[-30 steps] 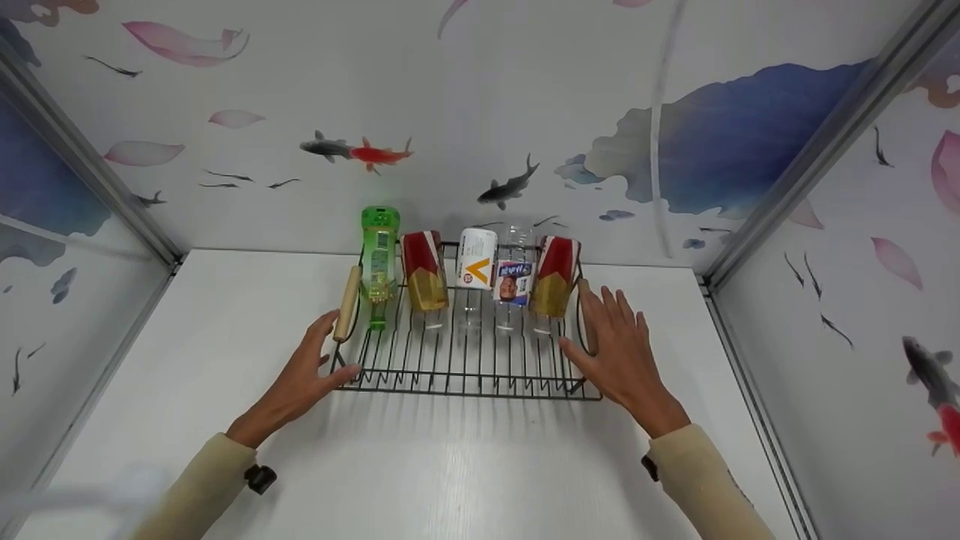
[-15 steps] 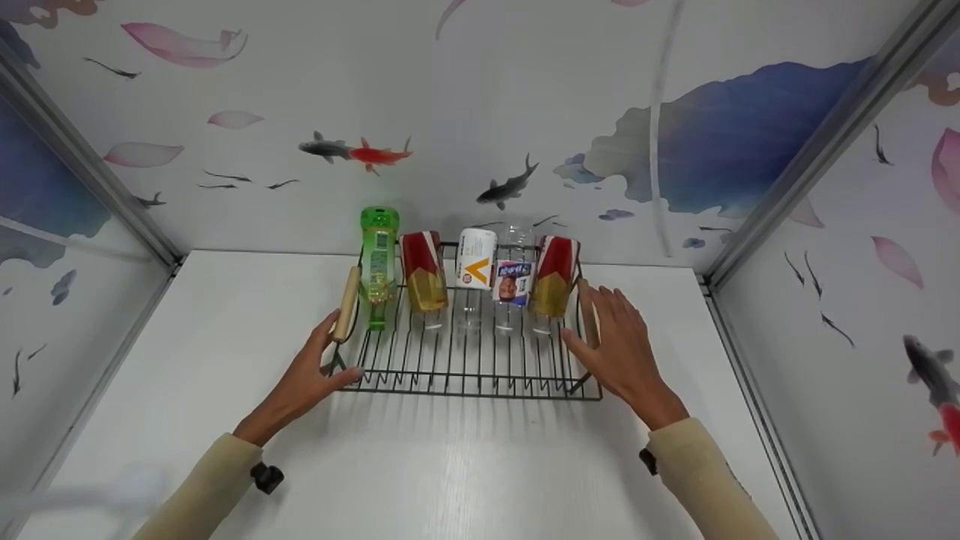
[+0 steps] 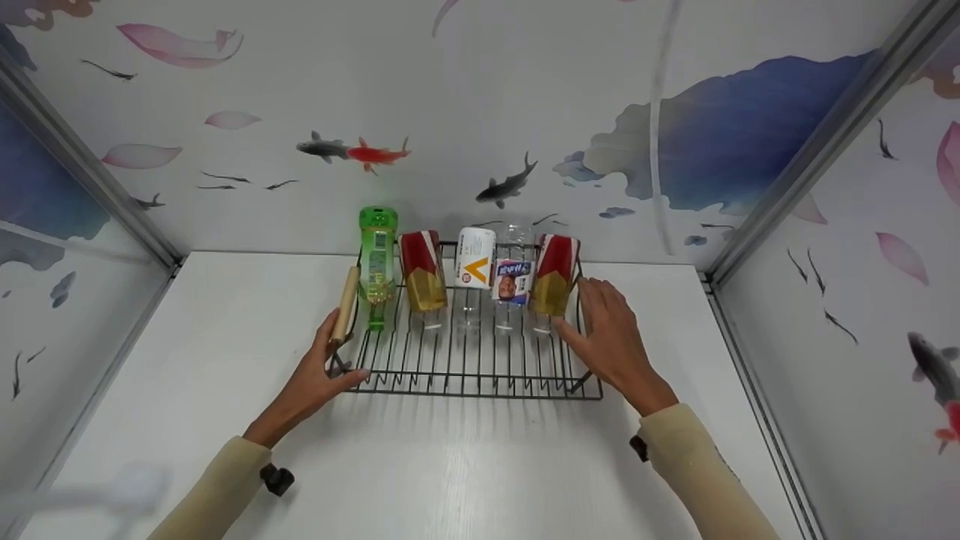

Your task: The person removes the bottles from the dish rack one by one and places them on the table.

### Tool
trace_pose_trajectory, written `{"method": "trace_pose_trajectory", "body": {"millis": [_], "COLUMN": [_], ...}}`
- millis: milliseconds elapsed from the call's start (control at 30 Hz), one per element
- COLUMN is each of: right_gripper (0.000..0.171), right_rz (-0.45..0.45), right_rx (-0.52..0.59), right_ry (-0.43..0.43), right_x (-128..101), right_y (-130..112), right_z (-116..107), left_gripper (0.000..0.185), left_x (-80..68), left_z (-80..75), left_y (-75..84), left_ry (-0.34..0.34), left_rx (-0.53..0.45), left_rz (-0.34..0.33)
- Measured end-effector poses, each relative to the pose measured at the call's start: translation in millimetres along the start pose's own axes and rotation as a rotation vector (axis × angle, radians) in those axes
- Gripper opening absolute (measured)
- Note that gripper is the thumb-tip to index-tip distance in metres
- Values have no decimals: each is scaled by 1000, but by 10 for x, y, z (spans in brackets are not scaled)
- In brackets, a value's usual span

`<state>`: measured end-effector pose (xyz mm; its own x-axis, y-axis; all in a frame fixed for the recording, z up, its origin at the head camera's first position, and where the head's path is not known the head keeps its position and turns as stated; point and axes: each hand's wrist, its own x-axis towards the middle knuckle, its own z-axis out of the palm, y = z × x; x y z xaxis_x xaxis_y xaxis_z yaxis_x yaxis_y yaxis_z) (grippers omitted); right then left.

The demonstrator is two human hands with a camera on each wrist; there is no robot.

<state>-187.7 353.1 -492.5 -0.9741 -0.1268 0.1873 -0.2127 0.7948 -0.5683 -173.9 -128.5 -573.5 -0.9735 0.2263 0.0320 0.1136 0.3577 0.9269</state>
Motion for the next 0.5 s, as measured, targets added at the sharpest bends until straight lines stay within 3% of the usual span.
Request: {"method": "trace_pose_trajectory", "body": {"millis": [333, 500], "right_gripper": [80, 82], "right_rz": [43, 63], "right_rx": [6, 5], "right_ry": [-42, -63], "right_x": [124, 213], "right_y": [15, 10], "right_z": [-16, -16], "left_gripper": [121, 127], "left_x": [-13, -34], "left_z": [26, 17], "left_y": [-28, -30], "left_ry": [7, -21], "left_rx": [-23, -62], "left_rz": [-13, -13]}}
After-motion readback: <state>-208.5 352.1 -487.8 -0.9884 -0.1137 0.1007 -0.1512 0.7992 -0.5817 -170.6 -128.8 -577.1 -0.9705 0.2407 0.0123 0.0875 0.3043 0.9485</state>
